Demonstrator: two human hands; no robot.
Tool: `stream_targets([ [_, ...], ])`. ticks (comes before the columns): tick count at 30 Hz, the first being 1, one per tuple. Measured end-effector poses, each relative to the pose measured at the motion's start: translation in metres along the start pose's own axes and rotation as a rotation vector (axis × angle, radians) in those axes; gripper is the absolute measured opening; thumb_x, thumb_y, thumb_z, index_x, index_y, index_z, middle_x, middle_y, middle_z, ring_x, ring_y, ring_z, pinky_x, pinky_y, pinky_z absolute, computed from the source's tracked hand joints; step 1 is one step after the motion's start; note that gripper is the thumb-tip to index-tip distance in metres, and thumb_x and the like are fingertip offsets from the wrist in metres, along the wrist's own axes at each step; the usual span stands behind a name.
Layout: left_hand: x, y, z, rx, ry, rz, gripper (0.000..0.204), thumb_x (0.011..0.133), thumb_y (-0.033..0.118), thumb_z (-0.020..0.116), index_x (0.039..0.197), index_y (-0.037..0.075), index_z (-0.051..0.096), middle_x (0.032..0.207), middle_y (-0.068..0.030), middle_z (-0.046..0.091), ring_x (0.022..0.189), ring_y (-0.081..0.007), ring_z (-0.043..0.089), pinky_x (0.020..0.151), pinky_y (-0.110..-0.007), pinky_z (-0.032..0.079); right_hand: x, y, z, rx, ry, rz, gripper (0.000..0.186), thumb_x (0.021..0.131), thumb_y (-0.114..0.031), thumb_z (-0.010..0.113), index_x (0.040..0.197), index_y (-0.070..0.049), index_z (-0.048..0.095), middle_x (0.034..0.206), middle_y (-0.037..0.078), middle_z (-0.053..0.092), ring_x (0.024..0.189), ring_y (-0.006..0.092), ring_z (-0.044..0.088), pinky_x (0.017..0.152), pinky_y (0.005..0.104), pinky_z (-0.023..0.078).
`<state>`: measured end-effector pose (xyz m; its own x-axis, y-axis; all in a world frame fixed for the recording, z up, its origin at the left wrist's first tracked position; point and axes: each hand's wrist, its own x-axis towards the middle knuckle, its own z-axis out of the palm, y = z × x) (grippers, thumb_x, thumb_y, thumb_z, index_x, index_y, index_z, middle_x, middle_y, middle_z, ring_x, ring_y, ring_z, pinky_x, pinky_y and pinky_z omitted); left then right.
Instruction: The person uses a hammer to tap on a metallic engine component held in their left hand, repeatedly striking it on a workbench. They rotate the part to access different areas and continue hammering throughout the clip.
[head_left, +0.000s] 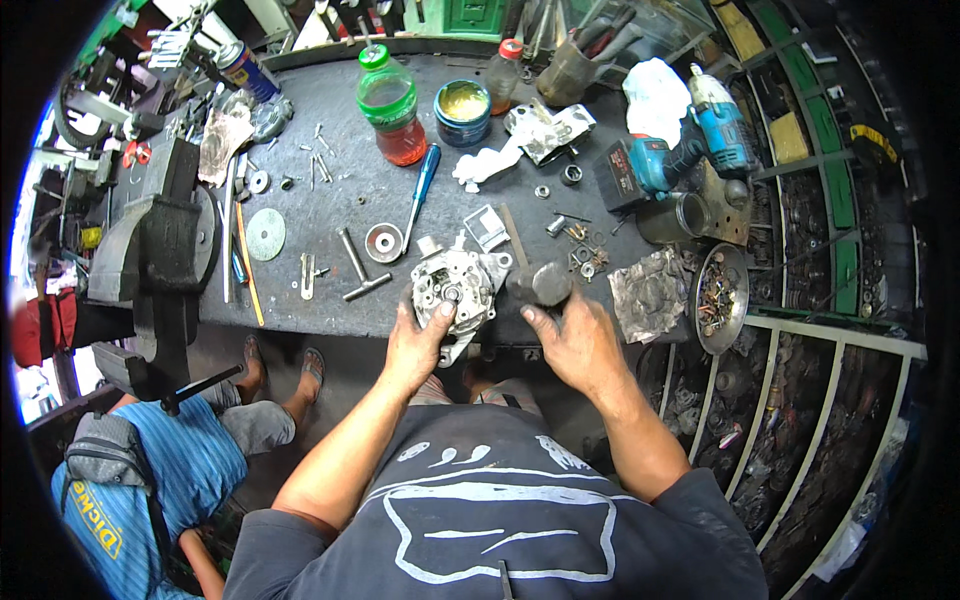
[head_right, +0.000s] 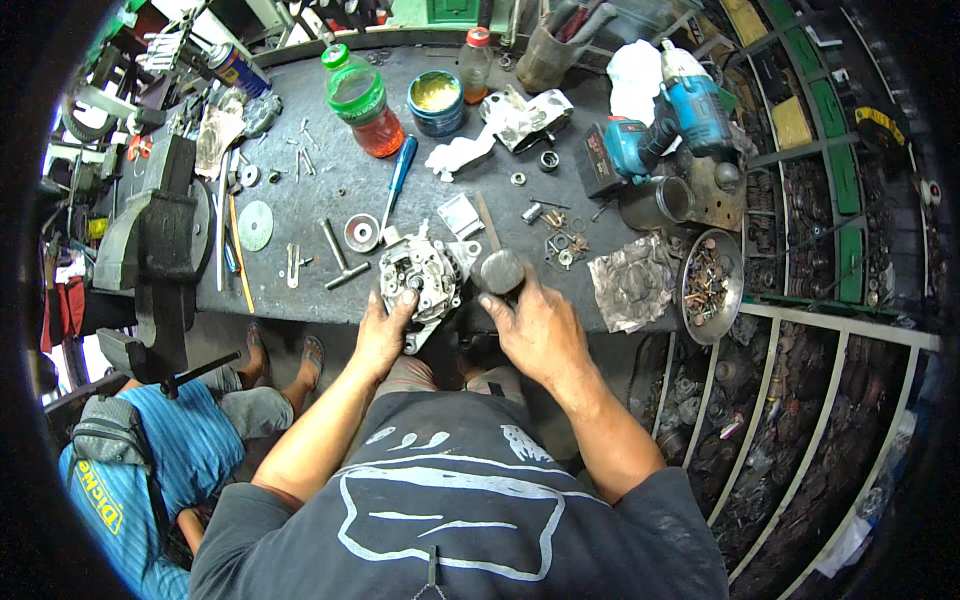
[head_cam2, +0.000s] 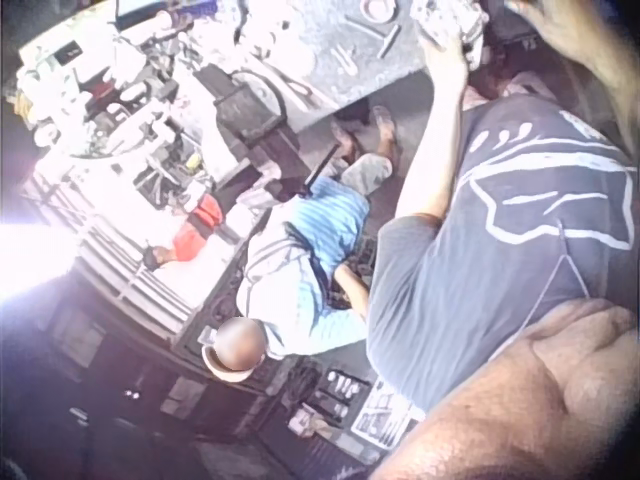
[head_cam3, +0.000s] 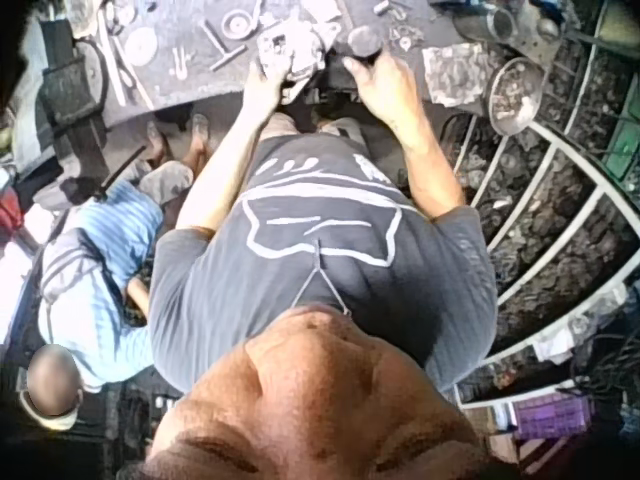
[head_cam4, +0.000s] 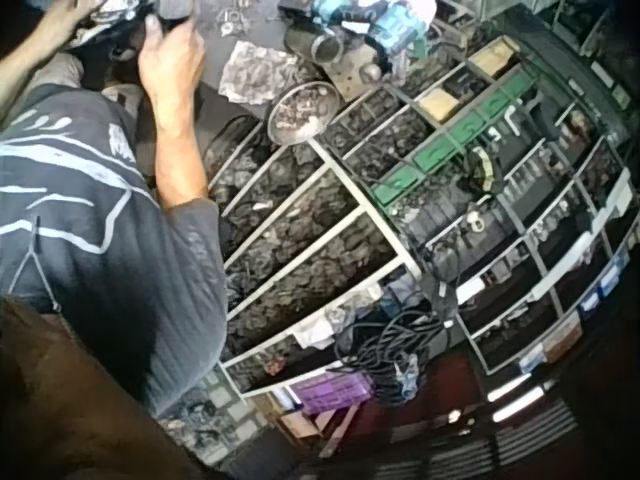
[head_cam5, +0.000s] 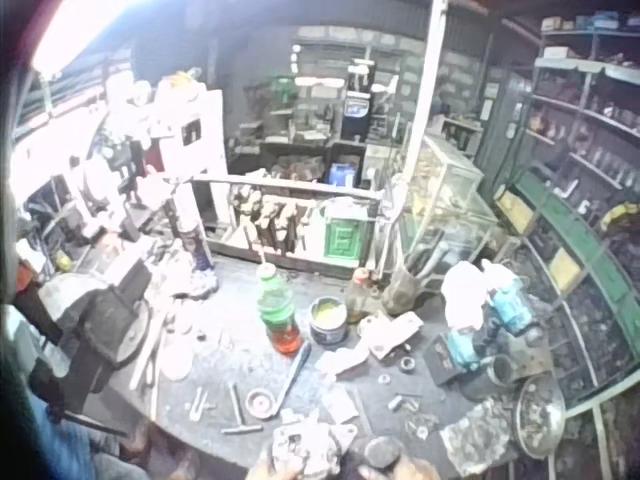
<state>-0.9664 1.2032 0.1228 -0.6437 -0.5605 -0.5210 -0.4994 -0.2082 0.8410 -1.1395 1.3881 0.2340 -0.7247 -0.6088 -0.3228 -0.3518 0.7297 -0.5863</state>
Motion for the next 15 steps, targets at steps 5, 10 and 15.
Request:
stream_targets([
  [5, 0.01, -0.024, -0.005, -0.221, 0.029, -0.071, 0.113, 0.097, 0.065, 0.081, 0.175, 0.0, 0.031, 0.161, -0.027, 0.058, 0.15, -0.0352, 0.056, 0.123, -0.046, 0.047, -0.026, 0.02, 0.014, 0.076, 0.005, -0.013, 0.065, 0.104, -0.034, 0.077, 0.152, 0.002, 0.055, 0.111, 0.034, 0.078, 0.108, 0.0569, 0.074, 0.095, 0.0615, 0.06],
  [10, 0.024, -0.016, -0.003, -0.341, -0.038, 0.004, 0.098, 0.102, 0.061, 0.077, 0.17, 0.001, 0.041, 0.156, -0.0218, 0.063, 0.142, -0.0301, 0.062, 0.119, -0.044, 0.05, -0.027, 0.016, 0.015, 0.084, -0.021, -0.004, 0.065, 0.104, -0.033, 0.076, 0.154, 0.003, 0.054, 0.112, 0.034, 0.078, 0.108, 0.0561, 0.074, 0.094, 0.062, 0.06],
  [15, 0.027, -0.022, 0.003, -0.315, 0.003, 0.056, 0.085, 0.102, 0.058, 0.076, 0.161, 0.001, 0.053, 0.148, -0.019, 0.069, 0.136, -0.0281, 0.066, 0.119, -0.044, 0.049, -0.022, 0.004, 0.01, 0.075, 0.014, -0.027, 0.067, 0.105, -0.033, 0.076, 0.154, 0.006, 0.052, 0.111, 0.036, 0.077, 0.106, 0.0567, 0.075, 0.093, 0.0622, 0.059],
])
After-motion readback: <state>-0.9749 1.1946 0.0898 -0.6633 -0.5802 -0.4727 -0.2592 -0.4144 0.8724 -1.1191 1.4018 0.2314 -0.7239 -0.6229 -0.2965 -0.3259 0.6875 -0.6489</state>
